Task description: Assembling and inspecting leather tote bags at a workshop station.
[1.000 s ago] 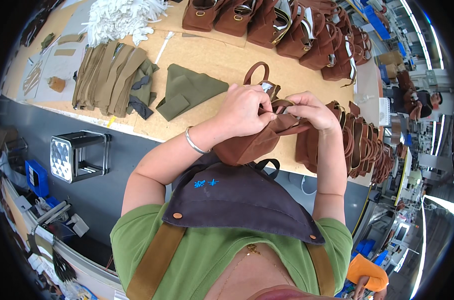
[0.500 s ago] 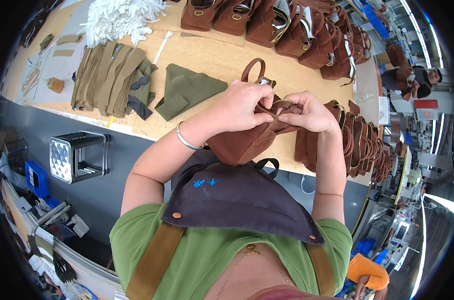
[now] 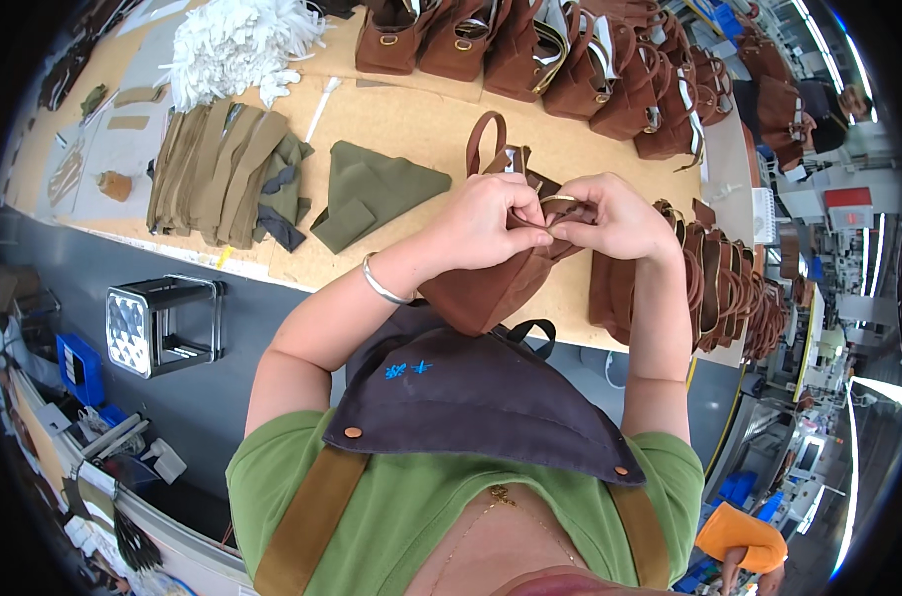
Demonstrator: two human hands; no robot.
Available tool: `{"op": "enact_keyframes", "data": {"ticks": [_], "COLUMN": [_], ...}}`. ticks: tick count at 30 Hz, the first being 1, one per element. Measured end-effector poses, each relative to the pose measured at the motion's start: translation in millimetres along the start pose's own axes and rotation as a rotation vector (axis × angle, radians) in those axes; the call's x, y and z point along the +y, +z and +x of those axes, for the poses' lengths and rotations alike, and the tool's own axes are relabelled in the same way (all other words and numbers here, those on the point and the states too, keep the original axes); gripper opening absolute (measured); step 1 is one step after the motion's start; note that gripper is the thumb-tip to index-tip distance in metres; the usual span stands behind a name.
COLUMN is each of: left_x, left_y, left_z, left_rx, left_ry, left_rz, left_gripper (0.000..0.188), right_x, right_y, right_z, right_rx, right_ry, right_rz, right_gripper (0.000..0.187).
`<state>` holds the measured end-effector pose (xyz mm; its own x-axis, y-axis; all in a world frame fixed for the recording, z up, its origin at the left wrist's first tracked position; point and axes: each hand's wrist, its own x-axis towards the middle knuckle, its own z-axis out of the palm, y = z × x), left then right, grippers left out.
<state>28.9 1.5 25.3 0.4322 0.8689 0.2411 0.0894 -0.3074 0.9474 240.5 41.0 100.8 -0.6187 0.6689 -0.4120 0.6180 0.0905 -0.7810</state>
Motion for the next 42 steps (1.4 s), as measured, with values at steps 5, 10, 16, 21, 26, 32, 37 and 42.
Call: {"op": "enact_keyframes", "data": {"ticks": [5, 10, 16, 21, 26, 32, 37, 42], "left_x": [-12.8, -4.3, -27.0, -13.6, -1.6, 3.3, 2.8, -2.4], "left_y": [0.0, -13.8, -26.0, -28.1, -29.6, -32.8, -38.1, -41.9], "left_z": [-3.3, 5.1, 28.4, 31.0, 33.7, 40.5, 40.8, 40.1], "left_rx": [-0.010, 0.097, -0.198, -0.193, -0.138, -0.208, -0.273, -0.297], "left_ry": [-0.013, 0.156, 0.068, -0.047, 0.223, 0.313, 0.264, 0.276], "left_rz": [0.041, 0.324, 0.028, -0.019, 0.256, 0.345, 0.306, 0.248], "left_gripper": [0.017, 0.026, 0.020, 0.020, 0.016, 0.013, 0.013, 0.014], "right_x": [18.2, 13.3, 1.1, 16.4, 20.6, 22.8, 20.1, 11.7], "right_y": [8.1, 16.4, 28.7, 34.0, 36.6, 38.0, 37.5, 35.9], "right_z": [8.6, 1.2, -10.1, -15.3, -17.1, -14.6, -13.0, -12.7], "right_rx": [0.067, 0.192, 0.365, 0.510, 0.521, 0.544, 0.527, 0.492], "right_ry": [-0.077, -0.143, -0.130, -0.244, -0.297, -0.324, -0.280, -0.251], "right_rz": [0.131, 0.053, 0.034, -0.079, -0.006, 0.017, 0.032, 0.028], "right_gripper": [0.022, 0.032, 0.033, 0.020, 0.010, 0.009, 0.010, 0.010]}}
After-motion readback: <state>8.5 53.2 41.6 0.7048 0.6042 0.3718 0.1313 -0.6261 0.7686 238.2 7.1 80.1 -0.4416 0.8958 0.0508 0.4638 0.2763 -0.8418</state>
